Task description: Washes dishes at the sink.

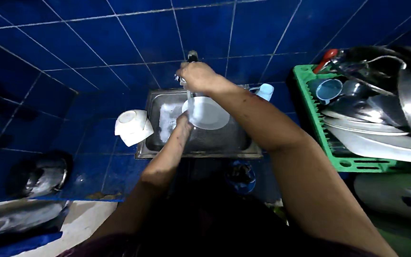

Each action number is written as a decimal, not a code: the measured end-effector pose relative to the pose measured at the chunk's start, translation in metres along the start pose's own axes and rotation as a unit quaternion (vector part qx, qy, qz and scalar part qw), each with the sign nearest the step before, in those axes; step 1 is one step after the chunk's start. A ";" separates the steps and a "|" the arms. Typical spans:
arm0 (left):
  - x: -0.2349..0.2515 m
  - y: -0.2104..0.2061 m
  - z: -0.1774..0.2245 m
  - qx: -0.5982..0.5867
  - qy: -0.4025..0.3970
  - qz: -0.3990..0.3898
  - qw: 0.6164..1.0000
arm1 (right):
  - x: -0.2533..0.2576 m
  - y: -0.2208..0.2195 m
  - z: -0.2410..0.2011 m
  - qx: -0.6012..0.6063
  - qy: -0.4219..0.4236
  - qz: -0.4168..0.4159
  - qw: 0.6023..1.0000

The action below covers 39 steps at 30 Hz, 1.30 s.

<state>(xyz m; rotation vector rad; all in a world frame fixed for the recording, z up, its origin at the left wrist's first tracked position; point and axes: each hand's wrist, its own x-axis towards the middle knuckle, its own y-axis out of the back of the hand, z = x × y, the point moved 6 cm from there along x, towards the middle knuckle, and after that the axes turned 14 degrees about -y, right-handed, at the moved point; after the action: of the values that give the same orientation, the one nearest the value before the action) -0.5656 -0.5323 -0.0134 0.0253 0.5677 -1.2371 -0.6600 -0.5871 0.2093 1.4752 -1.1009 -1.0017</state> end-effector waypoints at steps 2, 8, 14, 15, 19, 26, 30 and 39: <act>-0.001 -0.003 0.005 0.071 -0.028 -0.025 0.997 | -0.003 0.000 -0.006 -0.025 0.035 -0.021 0.999; -0.011 -0.019 0.025 0.435 -0.278 -0.193 0.834 | -0.008 0.006 -0.007 -0.018 -0.087 -0.007 0.996; -0.001 0.019 0.086 0.576 -0.458 -0.299 0.607 | -0.007 0.006 -0.015 0.021 -0.205 0.012 0.978; 0.003 0.032 0.101 0.592 -0.478 -0.294 0.578 | -0.008 0.006 -0.014 0.025 -0.210 0.012 0.977; 0.034 0.084 0.152 0.666 -0.511 -0.265 0.475 | -0.007 0.000 -0.010 0.024 -0.204 0.021 0.978; 0.098 0.153 0.163 0.743 -0.493 -0.229 0.390 | -0.008 -0.003 -0.009 -0.011 -0.189 0.012 0.982; 0.108 0.173 0.146 0.753 -0.451 -0.238 0.415 | -0.006 -0.004 -0.006 -0.018 -0.171 0.010 0.985; 0.127 0.199 0.125 0.784 -0.347 -0.241 0.455 | -0.002 -0.003 -0.007 -0.058 -0.128 -0.010 0.990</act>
<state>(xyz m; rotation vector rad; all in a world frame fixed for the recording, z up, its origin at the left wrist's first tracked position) -0.3121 -0.6150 -0.0156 0.9391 -1.5833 -1.7466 -0.6533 -0.5837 0.2071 1.2911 -1.1876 -1.2745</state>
